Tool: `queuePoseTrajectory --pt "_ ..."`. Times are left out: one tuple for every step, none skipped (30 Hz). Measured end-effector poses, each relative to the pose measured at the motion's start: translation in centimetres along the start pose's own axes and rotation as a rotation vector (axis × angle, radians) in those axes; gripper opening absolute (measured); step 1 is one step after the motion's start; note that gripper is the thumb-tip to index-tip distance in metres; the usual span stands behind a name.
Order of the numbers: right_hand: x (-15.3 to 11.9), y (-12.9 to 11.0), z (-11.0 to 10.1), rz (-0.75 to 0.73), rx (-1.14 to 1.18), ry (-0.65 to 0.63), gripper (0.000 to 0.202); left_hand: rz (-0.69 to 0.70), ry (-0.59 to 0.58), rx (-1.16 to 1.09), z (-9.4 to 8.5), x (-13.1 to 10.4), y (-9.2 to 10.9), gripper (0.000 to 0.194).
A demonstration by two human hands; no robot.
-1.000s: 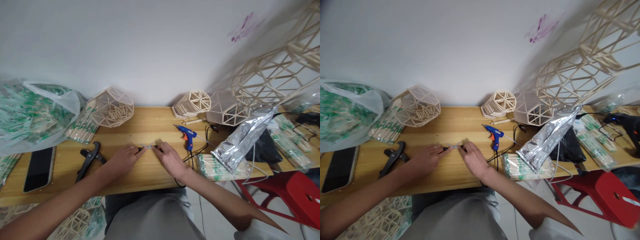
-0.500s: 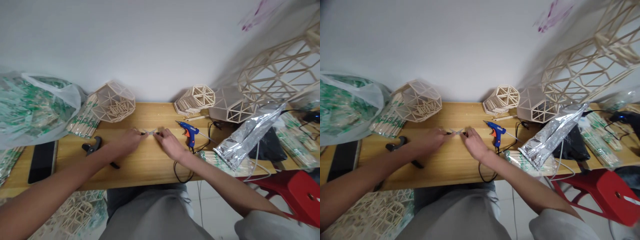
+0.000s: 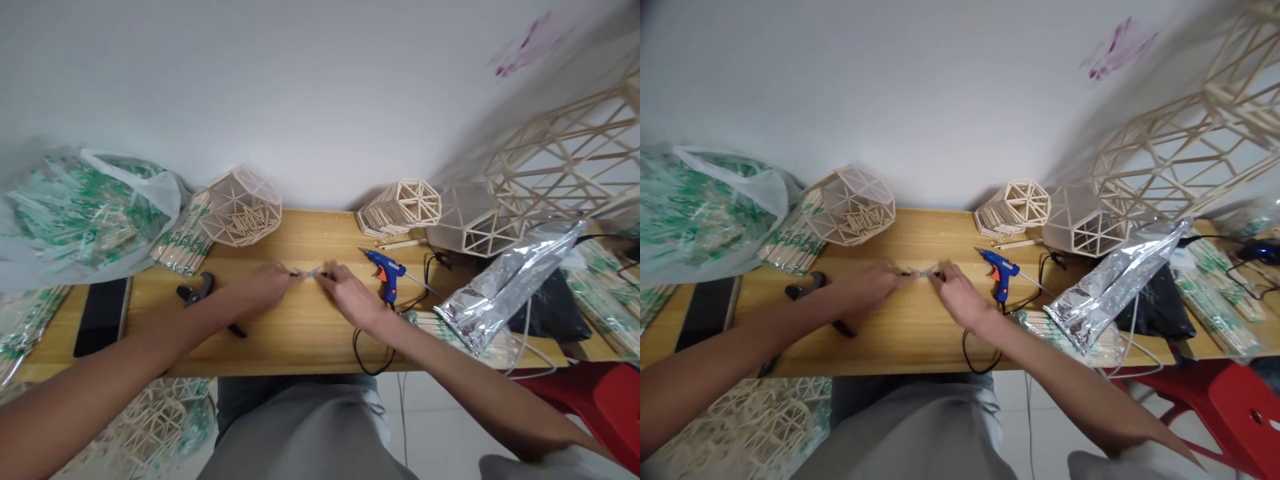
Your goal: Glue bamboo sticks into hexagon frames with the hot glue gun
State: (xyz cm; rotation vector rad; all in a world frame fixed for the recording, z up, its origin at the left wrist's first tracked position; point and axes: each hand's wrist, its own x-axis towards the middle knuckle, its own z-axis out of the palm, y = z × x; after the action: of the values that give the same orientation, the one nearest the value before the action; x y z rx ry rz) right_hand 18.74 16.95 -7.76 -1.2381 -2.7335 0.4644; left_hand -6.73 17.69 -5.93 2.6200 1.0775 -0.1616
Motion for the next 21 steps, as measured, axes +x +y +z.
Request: queuePoseTrajectory --pt "-0.2 -0.2 0.1 -0.010 0.001 0.000 0.049 0.012 -0.011 -0.008 -0.1 -0.1 0.2 0.062" --pt "-0.2 -0.2 0.1 -0.015 -0.002 0.001 0.049 0.011 -0.026 -0.012 -0.1 -0.1 0.3 0.062" --pt "-0.1 -0.2 0.1 -0.014 -0.009 0.002 0.049 -0.007 -0.043 -0.009 -0.2 0.0 0.3 0.060" --pt "0.2 -0.1 0.0 -0.005 -0.019 0.001 0.047 -0.036 -0.057 -0.004 -0.4 0.3 0.3 0.059" --pt "0.6 0.1 -0.2 0.010 -0.027 -0.001 0.046 -0.066 -0.071 0.000 -0.6 0.6 0.2 0.058" --pt "1.0 0.3 -0.4 0.026 -0.032 -0.006 0.045 -0.092 -0.085 0.001 -0.7 0.8 0.0 0.057" --pt "1.3 0.5 -0.5 0.037 -0.032 -0.013 0.044 -0.109 -0.093 -0.003 -0.8 1.0 0.0 0.058" --pt "1.4 0.5 -0.6 0.040 -0.027 -0.020 0.045 -0.111 -0.092 -0.011 -0.9 1.0 -0.1 0.058" --pt "1.3 0.5 -0.6 0.035 -0.021 -0.023 0.045 -0.100 -0.081 -0.023 -0.8 0.9 0.0 0.058" --pt "1.1 0.4 -0.6 0.022 -0.013 -0.025 0.046 -0.081 -0.067 -0.036 -0.6 0.7 0.1 0.057" --pt "0.8 0.2 -0.5 0.005 -0.007 -0.028 0.047 -0.060 -0.055 -0.047 -0.5 0.4 0.2 0.056" --pt "0.7 0.1 -0.4 -0.010 -0.003 -0.031 0.047 -0.043 -0.048 -0.055 -0.3 0.2 0.3 0.056" --pt "0.7 0.1 -0.4 -0.016 -0.003 -0.033 0.047 -0.040 -0.048 -0.057 -0.2 0.1 0.3 0.056" --pt "0.9 0.1 -0.4 -0.014 -0.007 -0.035 0.047 -0.053 -0.059 -0.052 -0.3 0.2 0.2 0.057" --pt "1.3 0.3 -0.5 -0.004 -0.015 -0.039 0.046 -0.073 -0.075 -0.042 -0.4 0.5 0.0 0.057" --pt "1.8 0.5 -0.6 0.008 -0.023 -0.042 0.045 -0.091 -0.090 -0.028 -0.7 0.9 -0.3 0.059" --pt "2.4 0.8 -0.8 0.020 -0.029 -0.044 0.045 -0.104 -0.103 -0.014 -0.9 1.3 -0.6 0.060" --pt "2.9 1.1 -0.9 0.029 -0.033 -0.043 0.045 -0.109 -0.111 -0.001 -1.2 1.7 -0.8 0.061" --pt "3.2 1.3 -1.1 0.034 -0.036 -0.041 0.046 -0.109 -0.110 0.007 -1.4 2.0 -0.9 0.061" --pt "3.3 1.3 -1.1 0.038 -0.039 -0.037 0.047 -0.111 -0.103 0.016 -1.4 2.0 -0.9 0.061" --pt "3.1 1.2 -1.1 0.040 -0.042 -0.033 0.048 -0.117 -0.095 0.023 -1.3 1.8 -0.7 0.061"
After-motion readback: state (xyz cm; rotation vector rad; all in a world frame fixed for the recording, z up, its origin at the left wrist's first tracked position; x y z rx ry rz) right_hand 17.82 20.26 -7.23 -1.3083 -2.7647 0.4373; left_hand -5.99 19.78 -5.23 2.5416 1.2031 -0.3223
